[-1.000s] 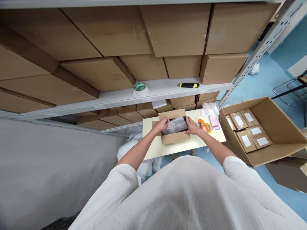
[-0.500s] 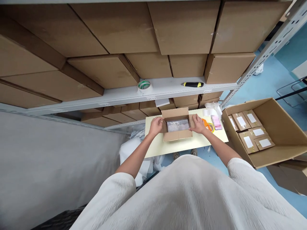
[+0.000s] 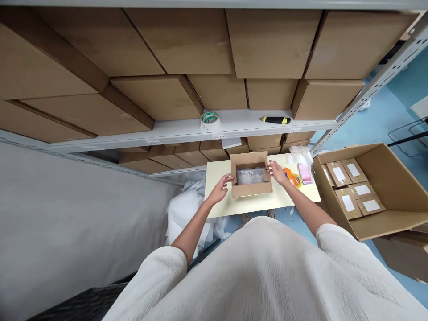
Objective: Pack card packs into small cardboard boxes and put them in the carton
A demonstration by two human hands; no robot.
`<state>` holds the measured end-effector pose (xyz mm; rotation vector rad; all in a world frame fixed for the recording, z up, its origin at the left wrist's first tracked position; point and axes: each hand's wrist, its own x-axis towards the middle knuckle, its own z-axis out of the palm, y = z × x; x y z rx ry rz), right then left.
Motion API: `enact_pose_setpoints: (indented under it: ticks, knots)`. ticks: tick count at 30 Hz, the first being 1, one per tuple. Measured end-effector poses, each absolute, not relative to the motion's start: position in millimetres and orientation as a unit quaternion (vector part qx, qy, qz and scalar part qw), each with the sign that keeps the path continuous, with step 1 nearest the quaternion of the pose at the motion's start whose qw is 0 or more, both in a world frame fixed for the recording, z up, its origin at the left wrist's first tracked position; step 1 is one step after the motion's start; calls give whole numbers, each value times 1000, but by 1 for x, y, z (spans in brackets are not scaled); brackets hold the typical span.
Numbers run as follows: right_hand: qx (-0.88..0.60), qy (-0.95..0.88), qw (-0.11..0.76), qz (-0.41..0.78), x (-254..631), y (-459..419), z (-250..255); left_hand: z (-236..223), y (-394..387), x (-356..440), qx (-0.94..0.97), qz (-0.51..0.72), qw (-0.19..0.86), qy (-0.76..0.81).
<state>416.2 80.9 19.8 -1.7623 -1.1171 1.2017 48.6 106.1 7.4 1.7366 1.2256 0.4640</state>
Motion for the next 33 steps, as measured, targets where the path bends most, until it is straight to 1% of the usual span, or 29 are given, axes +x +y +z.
enact_pose_setpoints:
  ticks: [5, 10, 15, 19, 24, 29, 31, 33]
  knots:
    - [-689, -498, 283, 443, 411, 85, 18, 6, 96, 39, 807, 86, 380, 443]
    - [-683, -509, 280, 442, 414, 88, 20, 8, 96, 39, 831, 46, 356, 425]
    - [-678, -503, 283, 455, 417, 90, 22, 10, 98, 41, 798, 85, 403, 439]
    - [-686, -492, 277, 459, 417, 96, 20, 9, 104, 58, 732, 154, 418, 516]
    - [-703, -507, 257, 427, 417, 110, 14, 3, 120, 89, 692, 154, 343, 616]
    - [-706, -537, 318, 335, 414, 137, 12, -9, 122, 102, 705, 162, 267, 637]
    - [-697, -542, 329, 336, 412, 148, 12, -14, 120, 102, 715, 169, 246, 632]
    - [-689, -534, 327, 364, 410, 154, 13, -17, 118, 100, 727, 181, 232, 620]
